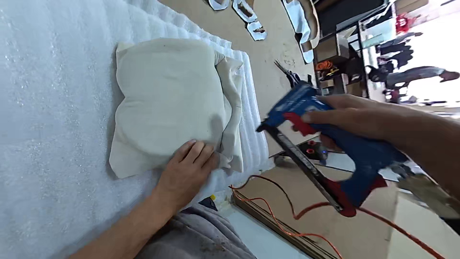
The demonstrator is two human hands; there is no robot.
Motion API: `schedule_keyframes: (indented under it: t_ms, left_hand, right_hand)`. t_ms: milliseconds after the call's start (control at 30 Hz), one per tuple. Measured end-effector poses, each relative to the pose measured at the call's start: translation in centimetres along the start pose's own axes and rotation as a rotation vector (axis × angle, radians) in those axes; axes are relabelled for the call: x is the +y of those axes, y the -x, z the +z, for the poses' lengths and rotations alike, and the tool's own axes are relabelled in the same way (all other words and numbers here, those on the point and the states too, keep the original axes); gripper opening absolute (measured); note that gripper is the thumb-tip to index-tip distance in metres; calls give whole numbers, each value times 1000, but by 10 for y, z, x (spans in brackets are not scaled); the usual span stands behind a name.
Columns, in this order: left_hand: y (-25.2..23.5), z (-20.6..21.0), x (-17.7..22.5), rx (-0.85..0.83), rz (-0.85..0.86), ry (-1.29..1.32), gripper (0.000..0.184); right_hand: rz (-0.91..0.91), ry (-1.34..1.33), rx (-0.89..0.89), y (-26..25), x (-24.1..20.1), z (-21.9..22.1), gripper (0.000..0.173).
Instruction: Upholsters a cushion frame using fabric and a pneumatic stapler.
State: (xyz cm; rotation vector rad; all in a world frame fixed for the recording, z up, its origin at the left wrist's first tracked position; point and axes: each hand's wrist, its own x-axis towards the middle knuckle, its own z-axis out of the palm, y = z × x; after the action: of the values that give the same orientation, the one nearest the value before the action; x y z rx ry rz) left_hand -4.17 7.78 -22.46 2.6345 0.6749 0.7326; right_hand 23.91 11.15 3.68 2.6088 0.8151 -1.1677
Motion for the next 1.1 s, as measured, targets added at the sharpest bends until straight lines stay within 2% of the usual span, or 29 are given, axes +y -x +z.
schedule_keyframes:
  t_ms: [100, 167, 300, 433, 533, 600, 667, 733, 767, 833, 900, 1000, 1100]
  left_hand:
    - [-3, 1, 11, -8, -46, -64, 36]
    - [-6, 1, 22, -8, -100, -105, 37]
    - [-13, 6, 44, -53, -203, -180, 37]
    - [-21, 13, 59, -109, -293, -256, 44]
    - [-25, 15, 63, -151, -299, -299, 45]
    - [-28, 14, 64, -158, -297, -293, 44]
    - [-28, 8, 63, -139, -309, -246, 42]
    - [-21, -14, 47, -22, -411, -207, 39]
    - [-14, -31, 33, 69, -510, -225, 42]
    - [-6, -64, -1, 186, -773, -208, 53]
    - [-8, -77, -24, 177, -994, -72, 62]
    - [-15, -79, -37, 181, -1089, 129, 62]
    - [-20, -92, -51, 331, -1291, 533, 59]
  right_hand:
    - [-65, 95, 314, -27, 78, -10, 28]
    - [-139, 153, 456, -64, 127, -5, 36]
    - [-323, 212, 660, -135, 185, 34, 55]
    - [-428, 196, 742, -179, 202, 57, 73]
    - [-511, 144, 761, -165, 186, 67, 62]
    - [-640, -5, 704, -133, 158, 90, 50]
    - [-687, -206, 474, -108, 129, 128, 44]
    - [-597, -388, 208, -96, 102, 159, 46]
    - [-526, -463, 137, -92, 92, 167, 48]
    - [-399, -598, 95, -84, 74, 173, 47]
    - [-288, -763, 33, -75, 58, 174, 44]
    - [-187, -968, -7, -66, 38, 176, 49]
    - [-141, -1126, -105, -52, 27, 164, 45]
